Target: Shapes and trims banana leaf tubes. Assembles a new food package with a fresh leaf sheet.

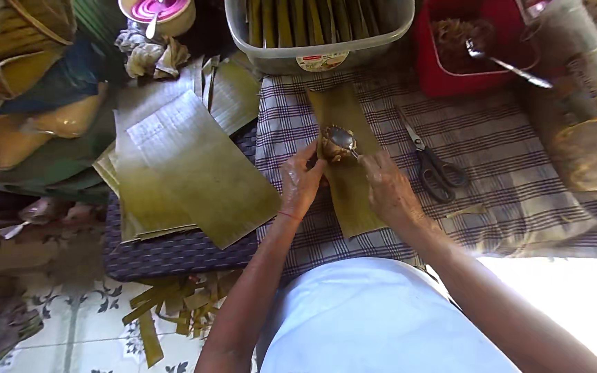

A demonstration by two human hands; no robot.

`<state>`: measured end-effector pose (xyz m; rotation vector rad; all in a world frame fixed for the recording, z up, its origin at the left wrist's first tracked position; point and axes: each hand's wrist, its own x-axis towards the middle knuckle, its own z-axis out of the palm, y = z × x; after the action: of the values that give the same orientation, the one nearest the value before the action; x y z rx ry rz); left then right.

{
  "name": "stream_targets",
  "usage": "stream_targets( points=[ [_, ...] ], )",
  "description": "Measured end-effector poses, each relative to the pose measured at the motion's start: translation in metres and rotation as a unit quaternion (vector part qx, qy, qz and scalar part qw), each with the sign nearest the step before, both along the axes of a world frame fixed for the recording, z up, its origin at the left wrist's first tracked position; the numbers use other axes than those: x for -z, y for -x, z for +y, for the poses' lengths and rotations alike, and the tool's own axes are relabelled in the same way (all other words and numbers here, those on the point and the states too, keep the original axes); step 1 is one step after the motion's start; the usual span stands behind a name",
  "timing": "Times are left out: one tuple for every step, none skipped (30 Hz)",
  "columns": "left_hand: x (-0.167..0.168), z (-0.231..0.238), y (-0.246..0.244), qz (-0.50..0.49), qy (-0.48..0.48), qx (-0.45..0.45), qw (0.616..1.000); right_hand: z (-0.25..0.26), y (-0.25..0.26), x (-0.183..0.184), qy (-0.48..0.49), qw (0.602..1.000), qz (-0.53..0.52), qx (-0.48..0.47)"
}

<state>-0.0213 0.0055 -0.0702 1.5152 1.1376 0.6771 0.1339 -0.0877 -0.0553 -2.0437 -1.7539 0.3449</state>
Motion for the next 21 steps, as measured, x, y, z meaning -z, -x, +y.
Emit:
stream_targets(
  points=[
    [-0.001, 0.000, -0.001, 0.008, -0.001, 0.004, 1.000, 0.002, -0.003, -0.002, -0.001, 0.999, 0.033, 0.000],
    [-0.001, -0.001, -0.001, 0.010, 0.001, 0.005, 1.000, 0.005, -0.007, -0.004, -0.007, 0.998, 0.063, -0.004],
    [-0.001, -0.001, 0.000, 0.006, 0.006, 0.005, 1.000, 0.006, -0.011, -0.008, -0.012, 0.996, 0.086, -0.009],
    [0.000, -0.001, 0.000, -0.002, 0.013, 0.006, 1.000, 0.006, -0.015, -0.013, -0.012, 0.994, 0.106, -0.013],
    [0.000, -0.001, 0.001, -0.011, 0.024, 0.006, 1.000, 0.007, -0.018, -0.018, -0.012, 0.993, 0.118, -0.013],
    [0.000, -0.001, 0.001, -0.021, 0.036, 0.006, 0.999, 0.007, -0.021, -0.024, -0.010, 0.992, 0.124, -0.008],
    [0.000, -0.001, 0.002, -0.033, 0.048, 0.005, 0.998, 0.007, -0.024, -0.030, -0.007, 0.992, 0.124, 0.004],
    [0.000, -0.001, 0.003, -0.044, 0.058, 0.004, 0.997, 0.008, -0.027, -0.037, -0.008, 0.993, 0.116, 0.015],
    [-0.001, -0.002, 0.003, -0.052, 0.068, 0.003, 0.996, 0.007, -0.030, -0.043, -0.011, 0.995, 0.098, 0.024],
    [-0.002, -0.003, 0.004, -0.059, 0.081, 0.005, 0.995, 0.007, -0.032, -0.048, -0.015, 0.996, 0.078, 0.030],
    [-0.003, -0.004, 0.005, -0.065, 0.096, 0.010, 0.993, 0.007, -0.032, -0.052, -0.021, 0.998, 0.057, 0.031],
    [-0.005, -0.005, 0.005, -0.069, 0.109, 0.014, 0.992, 0.007, -0.030, -0.053, -0.024, 0.999, 0.033, 0.027],
    [-0.005, -0.006, 0.005, -0.069, 0.120, 0.016, 0.990, 0.007, -0.027, -0.051, -0.023, 0.999, 0.011, 0.023],
    [-0.005, -0.007, 0.005, -0.070, 0.126, 0.018, 0.989, 0.007, -0.023, -0.047, -0.024, 1.000, -0.014, 0.016],
    [-0.004, -0.008, 0.004, -0.072, 0.130, 0.018, 0.989, 0.007, -0.019, -0.040, -0.026, 0.999, -0.036, 0.009],
    [-0.003, -0.008, 0.003, -0.072, 0.133, 0.017, 0.988, 0.005, -0.015, -0.033, -0.027, 0.998, -0.055, 0.003],
    [-0.003, -0.008, 0.003, -0.069, 0.135, 0.016, 0.988, 0.003, -0.013, -0.026, -0.028, 0.997, -0.074, -0.004],
    [-0.003, -0.007, 0.003, -0.066, 0.133, 0.016, 0.989, 0.001, -0.012, -0.022, -0.024, 0.996, -0.084, -0.012],
    [-0.003, -0.007, 0.003, -0.062, 0.131, 0.016, 0.989, -0.001, -0.012, -0.022, -0.011, 0.996, -0.083, -0.020],
    [-0.003, -0.007, 0.003, -0.058, 0.129, 0.017, 0.990, -0.001, -0.015, -0.024, 0.008, 0.997, -0.068, -0.029],
    [-0.003, -0.007, 0.003, -0.054, 0.128, 0.018, 0.990, 0.000, -0.020, -0.029, 0.035, 0.998, -0.036, -0.037]
  ],
)
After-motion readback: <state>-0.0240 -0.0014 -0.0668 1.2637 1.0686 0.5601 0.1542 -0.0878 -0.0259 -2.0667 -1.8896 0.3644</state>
